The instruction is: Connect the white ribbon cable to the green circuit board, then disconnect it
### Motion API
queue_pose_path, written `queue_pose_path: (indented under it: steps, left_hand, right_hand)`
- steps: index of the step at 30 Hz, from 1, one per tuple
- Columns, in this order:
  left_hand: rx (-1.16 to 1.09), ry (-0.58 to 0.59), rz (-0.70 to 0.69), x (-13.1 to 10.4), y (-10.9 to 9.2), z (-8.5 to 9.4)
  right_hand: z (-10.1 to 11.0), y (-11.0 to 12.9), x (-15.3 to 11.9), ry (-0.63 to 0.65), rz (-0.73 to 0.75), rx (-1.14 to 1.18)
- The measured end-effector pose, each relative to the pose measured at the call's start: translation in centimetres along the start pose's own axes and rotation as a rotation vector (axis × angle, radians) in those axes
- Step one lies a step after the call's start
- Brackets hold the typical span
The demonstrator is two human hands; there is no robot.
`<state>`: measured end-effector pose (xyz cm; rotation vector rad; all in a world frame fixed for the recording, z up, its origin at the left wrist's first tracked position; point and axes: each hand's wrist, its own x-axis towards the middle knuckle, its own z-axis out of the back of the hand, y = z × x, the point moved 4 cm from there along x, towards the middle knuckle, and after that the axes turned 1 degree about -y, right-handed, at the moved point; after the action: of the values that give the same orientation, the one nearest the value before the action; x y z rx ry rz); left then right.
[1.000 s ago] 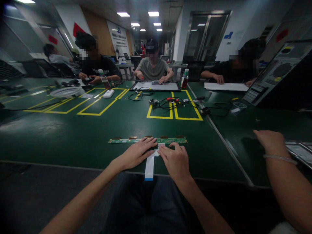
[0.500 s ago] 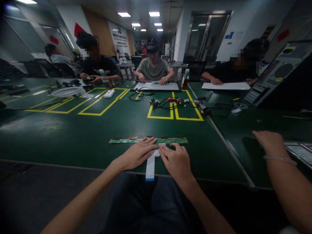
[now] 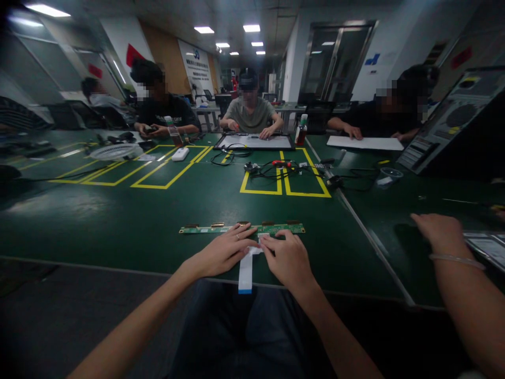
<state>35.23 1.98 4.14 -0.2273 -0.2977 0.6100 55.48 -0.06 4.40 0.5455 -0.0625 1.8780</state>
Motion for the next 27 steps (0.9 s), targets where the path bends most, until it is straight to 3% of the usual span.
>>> queue_pose_path:
  steps: [6,14,23,27]
  left_hand:
    - [0.028,0.009,-0.021,0.1,0.0,-0.1]
    - [0.039,0.016,0.003,0.2,-0.4,-0.1]
    - [0.027,0.033,0.001,0.2,-1.1,0.6]
    - [0.028,0.048,0.001,0.1,-1.0,0.7]
  right_hand:
    - [-0.4,-0.8,0.2,-0.043,-0.082,0.046]
    - [0.2,-0.9,-0.1,-0.095,-0.061,0.15]
    - [2.4,-7.1,-2.6,-0.179,-0.232,-0.01]
    - [2.4,-7.9,-3.2,-0.178,-0.23,0.023]
